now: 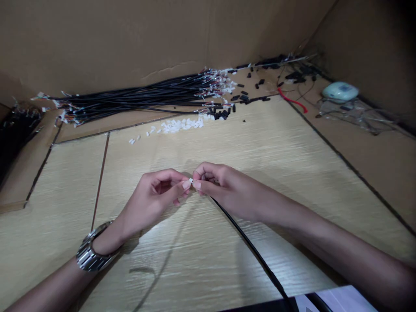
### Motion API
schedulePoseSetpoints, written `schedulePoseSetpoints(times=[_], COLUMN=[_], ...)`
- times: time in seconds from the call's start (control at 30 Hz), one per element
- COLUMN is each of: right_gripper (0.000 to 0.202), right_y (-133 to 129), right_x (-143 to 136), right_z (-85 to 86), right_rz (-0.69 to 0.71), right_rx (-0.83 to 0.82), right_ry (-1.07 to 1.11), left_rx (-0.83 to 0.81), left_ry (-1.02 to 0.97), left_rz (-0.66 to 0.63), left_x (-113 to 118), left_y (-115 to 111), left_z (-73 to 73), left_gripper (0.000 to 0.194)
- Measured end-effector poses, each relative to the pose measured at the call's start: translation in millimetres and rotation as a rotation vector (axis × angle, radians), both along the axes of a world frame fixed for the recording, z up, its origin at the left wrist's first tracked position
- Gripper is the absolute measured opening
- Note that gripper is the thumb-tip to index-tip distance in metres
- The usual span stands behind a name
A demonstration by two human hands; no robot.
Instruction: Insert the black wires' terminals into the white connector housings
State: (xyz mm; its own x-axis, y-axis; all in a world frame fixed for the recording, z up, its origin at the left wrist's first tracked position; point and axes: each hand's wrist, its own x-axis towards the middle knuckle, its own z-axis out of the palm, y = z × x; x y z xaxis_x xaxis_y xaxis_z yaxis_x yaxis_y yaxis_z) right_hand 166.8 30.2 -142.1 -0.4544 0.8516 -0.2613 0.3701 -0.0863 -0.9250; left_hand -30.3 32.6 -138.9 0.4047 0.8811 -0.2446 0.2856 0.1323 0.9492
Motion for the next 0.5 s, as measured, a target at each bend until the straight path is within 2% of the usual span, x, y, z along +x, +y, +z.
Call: schedulePoseSetpoints(times=[0.2, 0.5], right_gripper=[0.01, 0.013], right_y=[0.5, 0.8], right_x=[7.0, 8.8], right_z=[7.4, 6.9], right_rz=[0.071, 0.087], right_rx=[-0.124, -0.156], right_ry=[-0.005, 0.005], left_rx=[0.044, 0.016], left_ry=[0.022, 0.044], left_rz=[-0.04, -0.093], left_x=[-0.8, -2.5], left_y=[-1.9, -1.4], left_z=[-2.3, -2.6], left_gripper=[0.019, 0.019])
